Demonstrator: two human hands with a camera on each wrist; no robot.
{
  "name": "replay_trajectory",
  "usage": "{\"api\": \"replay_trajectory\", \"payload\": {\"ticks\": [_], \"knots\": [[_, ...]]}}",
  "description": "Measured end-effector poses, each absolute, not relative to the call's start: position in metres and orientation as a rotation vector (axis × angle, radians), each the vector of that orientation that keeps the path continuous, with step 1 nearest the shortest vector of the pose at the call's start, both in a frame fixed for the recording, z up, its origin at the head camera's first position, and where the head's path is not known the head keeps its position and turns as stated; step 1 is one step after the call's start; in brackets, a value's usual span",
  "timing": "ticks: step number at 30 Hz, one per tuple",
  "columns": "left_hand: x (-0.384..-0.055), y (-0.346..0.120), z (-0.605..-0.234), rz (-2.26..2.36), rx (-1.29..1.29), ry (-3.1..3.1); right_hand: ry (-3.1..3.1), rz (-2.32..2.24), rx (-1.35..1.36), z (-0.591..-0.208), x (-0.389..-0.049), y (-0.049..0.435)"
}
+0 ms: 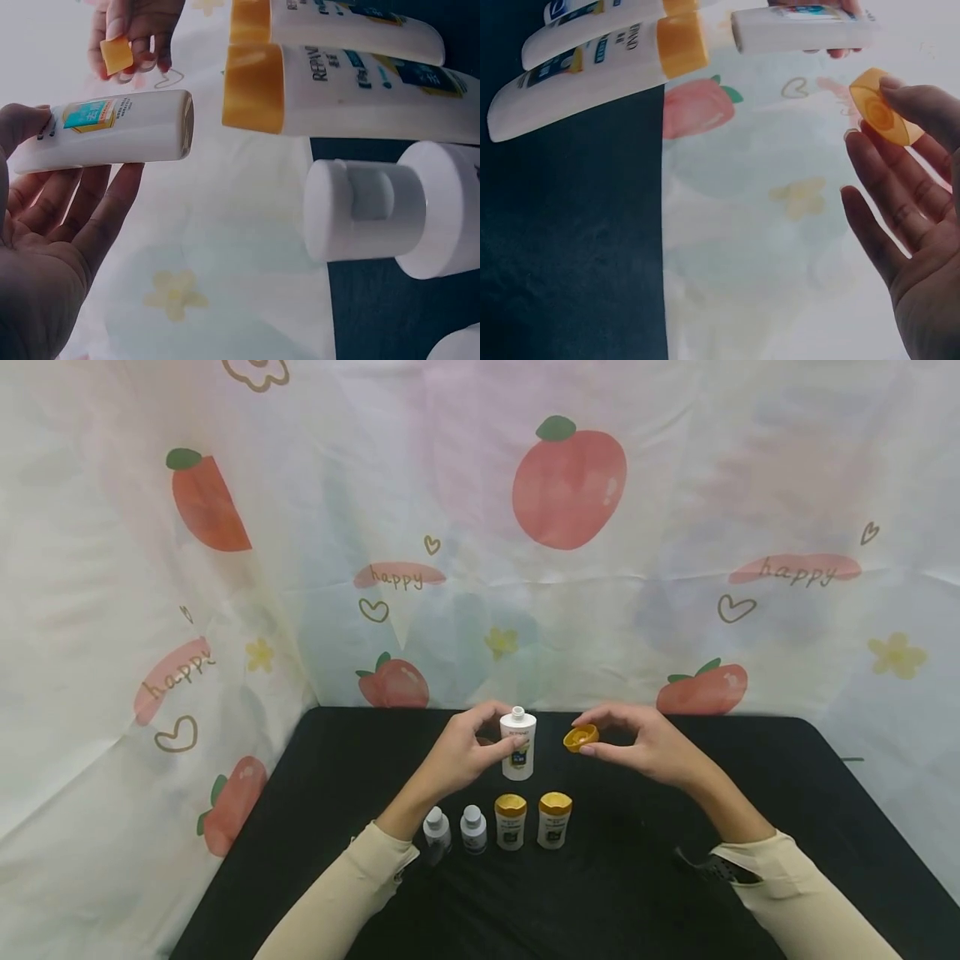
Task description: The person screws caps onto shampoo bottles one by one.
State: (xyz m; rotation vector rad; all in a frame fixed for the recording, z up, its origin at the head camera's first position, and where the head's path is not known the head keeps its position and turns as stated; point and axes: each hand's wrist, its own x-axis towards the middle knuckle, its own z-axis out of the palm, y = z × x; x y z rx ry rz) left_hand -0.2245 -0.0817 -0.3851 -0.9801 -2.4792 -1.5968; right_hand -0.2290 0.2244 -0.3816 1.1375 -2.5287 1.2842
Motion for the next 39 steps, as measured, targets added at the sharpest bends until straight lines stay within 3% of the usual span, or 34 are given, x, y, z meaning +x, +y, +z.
{"api": "replay_trajectory", "payload": {"ticks": [16, 39], "knots": [[-0.214, -0.074, -0.385, -1.677, -1.03, -2.431, -2.358, 1.428, 1.378, -0.366, -0.228, 0.213], [-0.214, -0.072, -0.383, -1.697, -1.0, -2.425, -2.329, 1.531, 1.33, -0.359, -0.229, 0.206]]}}
